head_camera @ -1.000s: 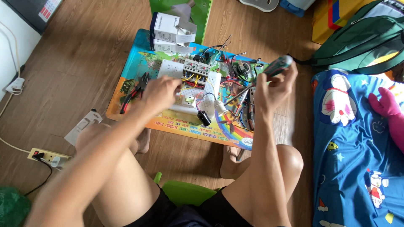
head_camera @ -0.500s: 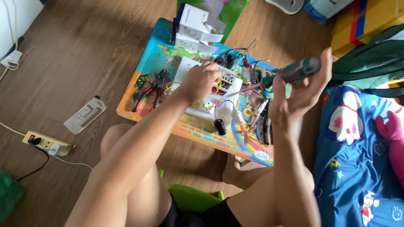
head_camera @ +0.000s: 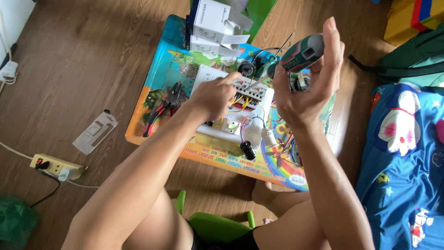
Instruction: The person strips wires and secures them to a terminal block using an electric screwdriver.
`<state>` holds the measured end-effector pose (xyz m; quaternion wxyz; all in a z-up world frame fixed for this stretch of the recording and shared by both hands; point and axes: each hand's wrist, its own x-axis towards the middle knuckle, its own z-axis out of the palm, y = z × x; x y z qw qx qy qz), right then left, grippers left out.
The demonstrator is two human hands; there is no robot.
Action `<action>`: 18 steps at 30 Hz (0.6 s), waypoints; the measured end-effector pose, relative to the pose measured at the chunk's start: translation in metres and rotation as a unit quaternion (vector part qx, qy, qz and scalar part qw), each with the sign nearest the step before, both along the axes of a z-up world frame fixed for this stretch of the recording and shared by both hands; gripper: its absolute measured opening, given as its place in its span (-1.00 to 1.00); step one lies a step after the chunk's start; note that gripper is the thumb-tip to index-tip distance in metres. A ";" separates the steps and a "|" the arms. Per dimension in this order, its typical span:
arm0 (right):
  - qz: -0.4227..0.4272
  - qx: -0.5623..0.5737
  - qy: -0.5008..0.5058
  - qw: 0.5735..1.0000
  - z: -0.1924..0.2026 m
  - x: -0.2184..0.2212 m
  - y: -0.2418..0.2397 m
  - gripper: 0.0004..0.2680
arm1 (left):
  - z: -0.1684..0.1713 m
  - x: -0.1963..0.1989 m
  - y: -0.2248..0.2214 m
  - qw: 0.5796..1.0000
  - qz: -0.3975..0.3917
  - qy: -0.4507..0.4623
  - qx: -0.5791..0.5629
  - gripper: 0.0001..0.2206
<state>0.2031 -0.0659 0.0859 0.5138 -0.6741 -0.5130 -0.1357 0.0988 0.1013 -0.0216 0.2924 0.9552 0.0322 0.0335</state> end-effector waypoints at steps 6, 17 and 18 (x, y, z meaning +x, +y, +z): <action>0.008 0.010 0.037 0.999 -0.015 0.008 -0.011 -0.34 | -0.001 -0.005 0.003 1.000 0.001 0.017 0.001 -0.76; 0.031 0.020 -0.033 0.999 -0.016 -0.004 -0.009 -0.29 | -0.021 -0.003 -0.001 0.999 0.008 -0.033 -0.005 -0.73; 0.026 0.024 -0.044 0.998 -0.014 -0.004 -0.008 -0.28 | -0.020 0.000 0.000 0.999 0.004 -0.042 -0.016 -0.70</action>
